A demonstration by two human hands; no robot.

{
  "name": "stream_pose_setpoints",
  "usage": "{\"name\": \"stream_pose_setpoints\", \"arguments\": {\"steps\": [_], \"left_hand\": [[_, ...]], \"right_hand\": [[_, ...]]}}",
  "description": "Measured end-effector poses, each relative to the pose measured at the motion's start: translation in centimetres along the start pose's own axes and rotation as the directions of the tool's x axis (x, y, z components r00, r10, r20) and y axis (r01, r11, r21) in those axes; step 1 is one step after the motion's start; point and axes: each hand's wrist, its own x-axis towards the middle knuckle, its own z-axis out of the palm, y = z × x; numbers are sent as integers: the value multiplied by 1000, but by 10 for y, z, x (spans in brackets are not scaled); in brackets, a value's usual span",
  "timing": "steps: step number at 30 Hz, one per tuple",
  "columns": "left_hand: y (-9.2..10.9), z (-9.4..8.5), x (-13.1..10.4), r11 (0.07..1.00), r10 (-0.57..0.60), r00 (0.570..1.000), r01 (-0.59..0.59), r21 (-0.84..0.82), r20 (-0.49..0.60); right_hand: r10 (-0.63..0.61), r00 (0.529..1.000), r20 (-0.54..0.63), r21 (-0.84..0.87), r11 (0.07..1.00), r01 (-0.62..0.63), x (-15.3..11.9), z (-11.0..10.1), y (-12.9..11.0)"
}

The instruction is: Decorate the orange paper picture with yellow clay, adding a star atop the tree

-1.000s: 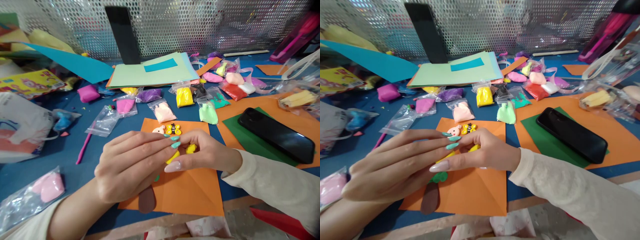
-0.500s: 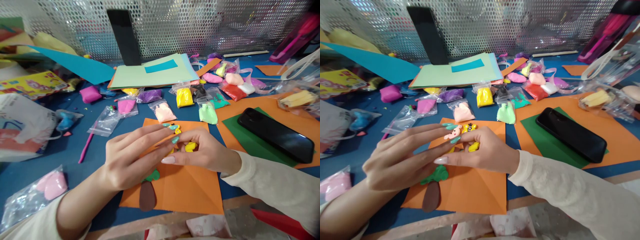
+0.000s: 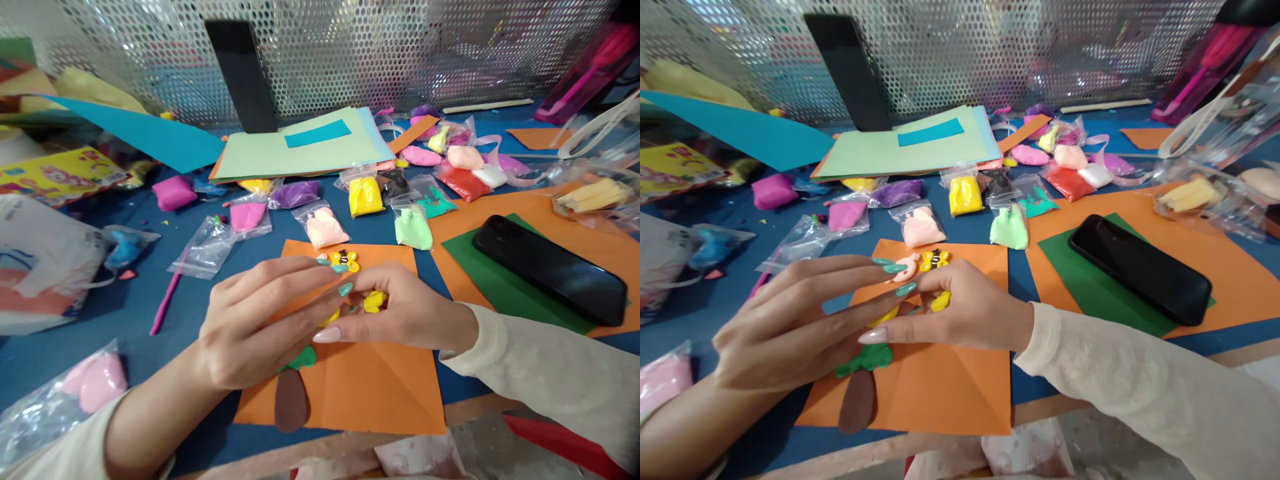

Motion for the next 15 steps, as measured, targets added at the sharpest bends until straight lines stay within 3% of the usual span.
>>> {"name": "stream_pose_setpoints", "arguments": {"steps": [4, 10, 15], "left_hand": [[3, -3, 1, 1000, -14, 997, 13, 23, 77], [7, -5, 0, 999, -28, 999, 29, -20, 47], [10, -11, 1, 999, -16, 986, 25, -48, 167]], "right_hand": [[11, 1000, 21, 38, 999, -11, 1, 0, 3], [-38, 999, 21, -39, 998, 39, 1, -2, 6], [-62, 995, 82, 29, 998, 60, 1, -1, 5]]}}
